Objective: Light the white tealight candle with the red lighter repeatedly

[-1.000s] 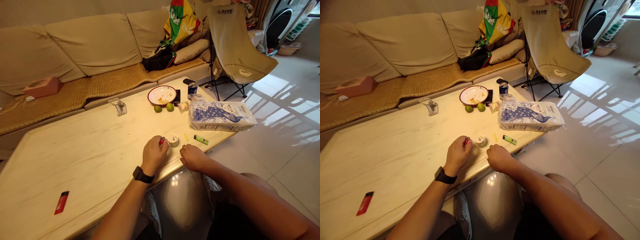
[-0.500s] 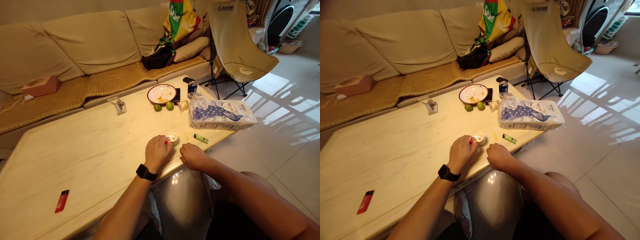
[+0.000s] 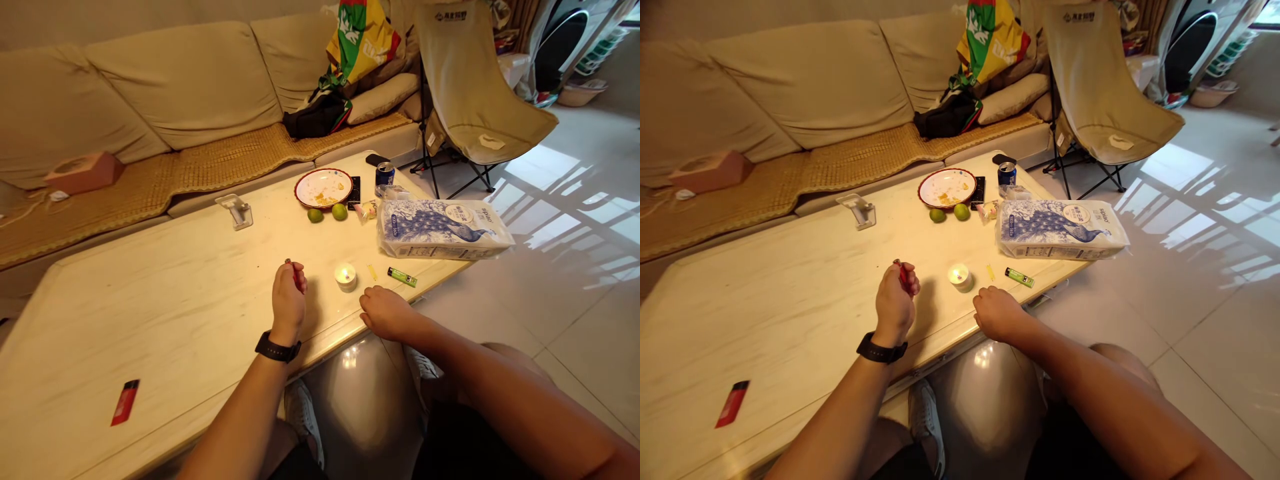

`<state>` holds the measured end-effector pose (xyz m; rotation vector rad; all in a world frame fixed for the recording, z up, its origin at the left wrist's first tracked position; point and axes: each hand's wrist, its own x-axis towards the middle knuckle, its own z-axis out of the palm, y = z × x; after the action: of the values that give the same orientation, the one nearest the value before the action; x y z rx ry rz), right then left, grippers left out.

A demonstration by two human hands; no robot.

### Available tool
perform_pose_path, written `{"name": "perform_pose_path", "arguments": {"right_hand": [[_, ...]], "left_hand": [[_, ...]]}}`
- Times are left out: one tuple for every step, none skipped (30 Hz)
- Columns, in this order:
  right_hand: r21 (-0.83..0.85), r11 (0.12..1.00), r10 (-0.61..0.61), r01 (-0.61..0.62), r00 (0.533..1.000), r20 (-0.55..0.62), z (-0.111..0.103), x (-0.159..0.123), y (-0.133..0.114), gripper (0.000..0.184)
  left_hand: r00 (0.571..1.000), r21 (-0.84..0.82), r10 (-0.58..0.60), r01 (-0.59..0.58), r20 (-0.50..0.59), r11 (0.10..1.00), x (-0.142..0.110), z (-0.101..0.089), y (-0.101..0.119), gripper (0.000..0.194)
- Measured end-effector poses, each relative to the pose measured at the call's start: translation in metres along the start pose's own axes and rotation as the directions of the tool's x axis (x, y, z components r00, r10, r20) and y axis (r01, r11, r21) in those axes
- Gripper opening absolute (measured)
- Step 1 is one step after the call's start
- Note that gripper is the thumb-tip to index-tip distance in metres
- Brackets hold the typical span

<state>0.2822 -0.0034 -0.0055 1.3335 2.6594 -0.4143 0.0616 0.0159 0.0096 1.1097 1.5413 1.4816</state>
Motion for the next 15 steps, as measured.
{"name": "perform_pose_path", "arguments": {"right_hand": [[0.002, 1.000, -0.001, 0.001, 1.000, -0.003, 0.0000, -0.0001, 0.0000, 0.024], [0.003, 1.000, -0.002, 0.002, 1.000, -0.003, 0.0001, -0.0001, 0.0000, 0.024], [0.003, 1.000, -0.003, 0.003, 1.000, -0.002, 0.0000, -0.0002, -0.0001, 0.024], [0.003, 1.000, -0.002, 0.002, 1.000, 0.000, 0.0000, -0.0002, -0.0002, 0.024], [0.004, 1.000, 0.000, 0.000, 1.000, 0.001, -0.0001, -0.0003, -0.0003, 0.024], [0.005, 1.000, 0.003, -0.003, 1.000, 0.002, -0.0002, -0.0003, -0.0004, 0.024], [0.007, 1.000, 0.004, -0.004, 1.000, 0.000, -0.0003, -0.0004, -0.0005, 0.025], [0.009, 1.000, 0.004, -0.004, 1.000, -0.004, -0.0003, -0.0004, -0.0005, 0.025], [0.011, 1.000, 0.003, -0.003, 1.000, -0.009, -0.0001, -0.0004, -0.0004, 0.025], [0.012, 1.000, 0.000, 0.000, 1.000, -0.013, 0.0001, -0.0003, -0.0002, 0.024], [0.013, 1.000, -0.003, 0.003, 1.000, -0.017, 0.0005, -0.0002, 0.0000, 0.024], [0.013, 1.000, -0.006, 0.006, 1.000, -0.022, 0.0010, -0.0002, 0.0002, 0.024], [0.013, 1.000, -0.008, 0.008, 1.000, -0.025, 0.0015, -0.0001, 0.0004, 0.024], [0.014, 1.000, -0.009, 0.010, 1.000, -0.027, 0.0020, 0.0000, 0.0006, 0.024], [0.014, 1.000, -0.009, 0.009, 1.000, -0.028, 0.0025, 0.0001, 0.0007, 0.024]], "left_hand": [[0.999, -0.091, -0.038, 0.037, -0.009, 0.995, 0.0016, -0.0006, 0.0002, 0.033], [0.998, -0.149, -0.061, 0.058, -0.014, 0.987, 0.0026, -0.0008, 0.0006, 0.034], [0.998, -0.168, -0.066, 0.062, -0.018, 0.984, 0.0031, -0.0008, 0.0009, 0.034], [0.998, -0.165, -0.058, 0.054, -0.020, 0.985, 0.0032, -0.0006, 0.0011, 0.036], [0.999, -0.149, -0.045, 0.042, -0.019, 0.988, 0.0030, -0.0003, 0.0010, 0.037], [0.999, -0.130, -0.030, 0.028, -0.015, 0.991, 0.0027, -0.0001, 0.0007, 0.038], [1.000, -0.113, -0.019, 0.018, -0.011, 0.993, 0.0023, 0.0001, 0.0003, 0.039], [1.000, -0.105, -0.013, 0.012, -0.009, 0.994, 0.0019, 0.0001, -0.0002, 0.040], [1.000, -0.105, -0.012, 0.011, -0.007, 0.994, 0.0016, 0.0000, -0.0007, 0.040], [1.000, -0.113, -0.016, 0.015, -0.007, 0.994, 0.0014, -0.0003, -0.0011, 0.039], [1.000, -0.124, -0.022, 0.021, -0.008, 0.992, 0.0014, -0.0006, -0.0014, 0.038], [1.000, -0.134, -0.029, 0.028, -0.011, 0.991, 0.0014, -0.0010, -0.0016, 0.038], [0.999, -0.139, -0.036, 0.033, -0.014, 0.990, 0.0015, -0.0014, -0.0018, 0.038], [0.999, -0.136, -0.040, 0.037, -0.015, 0.990, 0.0017, -0.0018, -0.0020, 0.039], [0.999, -0.130, -0.042, 0.039, -0.016, 0.991, 0.0020, -0.0021, -0.0022, 0.039]]}}
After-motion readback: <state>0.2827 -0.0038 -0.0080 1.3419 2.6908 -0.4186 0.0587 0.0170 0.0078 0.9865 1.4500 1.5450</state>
